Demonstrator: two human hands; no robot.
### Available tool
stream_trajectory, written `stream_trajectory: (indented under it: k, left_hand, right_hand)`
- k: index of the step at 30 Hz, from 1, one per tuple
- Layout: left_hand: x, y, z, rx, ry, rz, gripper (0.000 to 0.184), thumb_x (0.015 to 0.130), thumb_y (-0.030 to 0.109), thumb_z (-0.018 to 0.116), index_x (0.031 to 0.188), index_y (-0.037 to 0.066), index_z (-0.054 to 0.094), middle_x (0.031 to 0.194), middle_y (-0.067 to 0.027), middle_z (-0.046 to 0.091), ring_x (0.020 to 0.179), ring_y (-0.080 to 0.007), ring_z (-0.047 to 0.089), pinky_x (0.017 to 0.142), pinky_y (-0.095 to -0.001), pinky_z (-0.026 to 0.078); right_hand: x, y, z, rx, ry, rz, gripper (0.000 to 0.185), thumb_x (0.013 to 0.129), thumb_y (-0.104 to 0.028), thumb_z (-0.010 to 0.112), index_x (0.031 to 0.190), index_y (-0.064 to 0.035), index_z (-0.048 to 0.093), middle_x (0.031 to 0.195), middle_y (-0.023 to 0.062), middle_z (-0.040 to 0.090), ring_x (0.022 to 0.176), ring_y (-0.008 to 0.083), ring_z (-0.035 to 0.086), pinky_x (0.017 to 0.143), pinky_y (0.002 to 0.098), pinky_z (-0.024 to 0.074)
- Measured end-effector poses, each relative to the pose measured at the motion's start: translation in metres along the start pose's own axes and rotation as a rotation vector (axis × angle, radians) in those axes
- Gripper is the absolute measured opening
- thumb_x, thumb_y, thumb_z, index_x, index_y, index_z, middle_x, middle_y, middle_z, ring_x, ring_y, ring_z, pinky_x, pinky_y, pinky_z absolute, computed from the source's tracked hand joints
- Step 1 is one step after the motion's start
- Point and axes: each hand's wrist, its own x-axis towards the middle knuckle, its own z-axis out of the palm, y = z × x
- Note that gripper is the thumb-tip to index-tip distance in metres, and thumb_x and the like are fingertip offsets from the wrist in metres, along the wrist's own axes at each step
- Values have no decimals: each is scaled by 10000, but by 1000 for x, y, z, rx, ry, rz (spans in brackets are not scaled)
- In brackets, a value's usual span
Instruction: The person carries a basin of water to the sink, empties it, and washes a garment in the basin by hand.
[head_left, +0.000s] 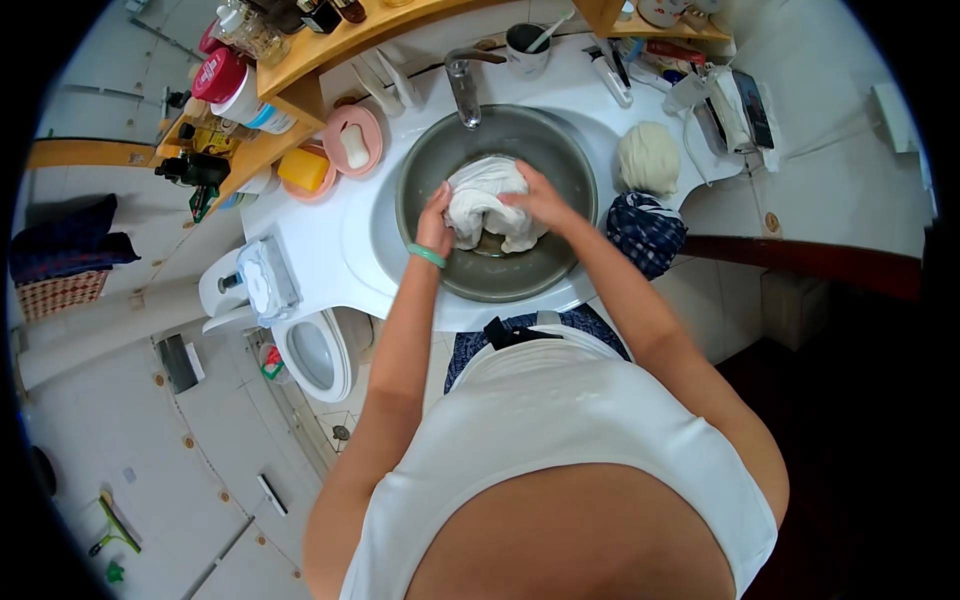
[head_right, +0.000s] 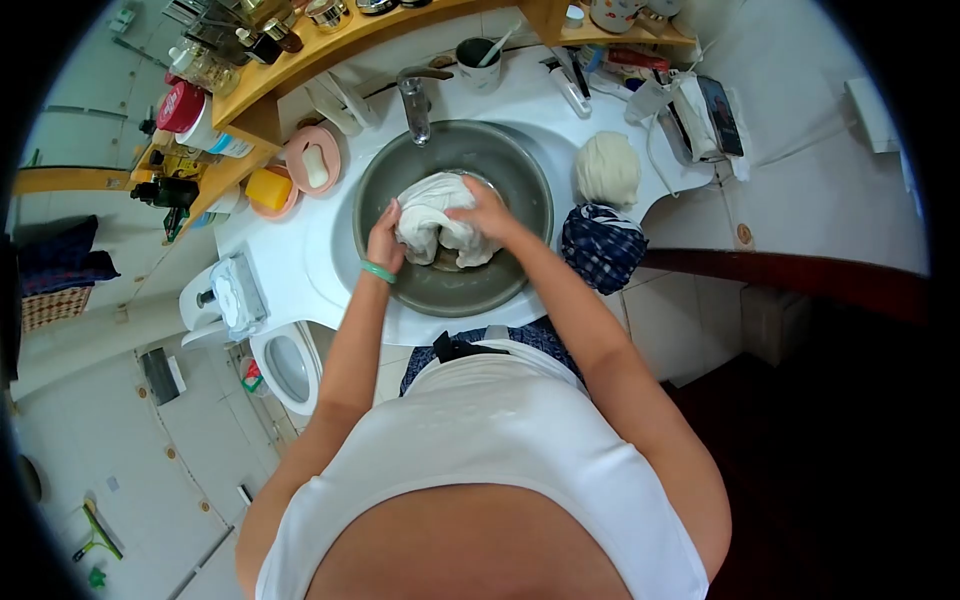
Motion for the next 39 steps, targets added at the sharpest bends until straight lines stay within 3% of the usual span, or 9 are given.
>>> stream_trajectory:
  k: [5,8,16,20,23,24,27,30,39]
  left_hand:
    - [2,-38,24,-385,-45,-70,421,927,358,438,1142,6,520,1072,-113,585,971,-240,571,853,-359,456]
    - [5,-71,32,-197,129,-54,404,922,361,441,1083,6,550,1004,-127,601,849,-248,600,754,-354,496]
    - [16,-74,8,335,40,10,352,914,283,411,1059,-17,522,905,-115,598,815,-223,593,697,-349,486]
    - [0,-65,27,1,203,-257,397,923,329,372,1123,3,477,915,-123,579,859,-233,575,726,-375,483]
    - [31,-88,-19,94,74,-116,329,893,256,447,1027,-34,527,896,-116,604,808,-232,606,674,-350,500]
    - [27,-96,-19,450,137,23,333,892,257,451,1018,-43,526,906,-118,604,817,-234,607,686,-353,503]
    - [-5,-71,37,-124,199,-250,317,887,242,472,1007,-42,546,920,-137,603,799,-238,605,679,-378,492]
    - [-16,-22,53,193,365,-209,313,896,249,468,960,-38,576,891,-132,608,788,-222,602,663,-364,485]
    - [46,18,23,817,17,101,279,876,269,543,982,13,577,889,-87,617,838,-165,595,769,-282,460]
  right_hand:
    - [-32,-36,65,-710,175,-186,452,707,-339,694,1003,-14,587,981,199,592,884,312,596,756,362,463]
    - [-10,-18,60,-904,209,282,363,727,-322,654,962,-51,600,817,194,586,766,364,587,682,409,464]
    - [-25,-14,72,-828,278,-278,277,759,-303,636,667,-43,603,767,234,593,674,365,591,592,431,450]
    - [-10,-15,61,-656,484,227,291,770,-303,631,617,-57,612,765,225,598,683,362,596,647,409,468]
    - [-36,-11,85,-800,453,-409,291,778,-262,620,607,-28,594,640,194,585,596,350,580,595,421,458]
    - [-25,-2,74,-821,473,-252,286,782,-263,616,617,-29,604,658,205,570,616,358,580,598,430,455]
    - [-1,-10,46,-636,473,259,354,821,-305,564,626,-17,627,688,234,542,652,377,576,600,444,449]
    - [-40,-9,81,-807,429,-242,438,852,-353,508,631,8,622,652,220,574,635,356,582,588,425,449]
    - [1,15,-11,-706,-121,111,583,808,-492,547,1106,9,557,1032,185,613,935,314,602,825,377,452]
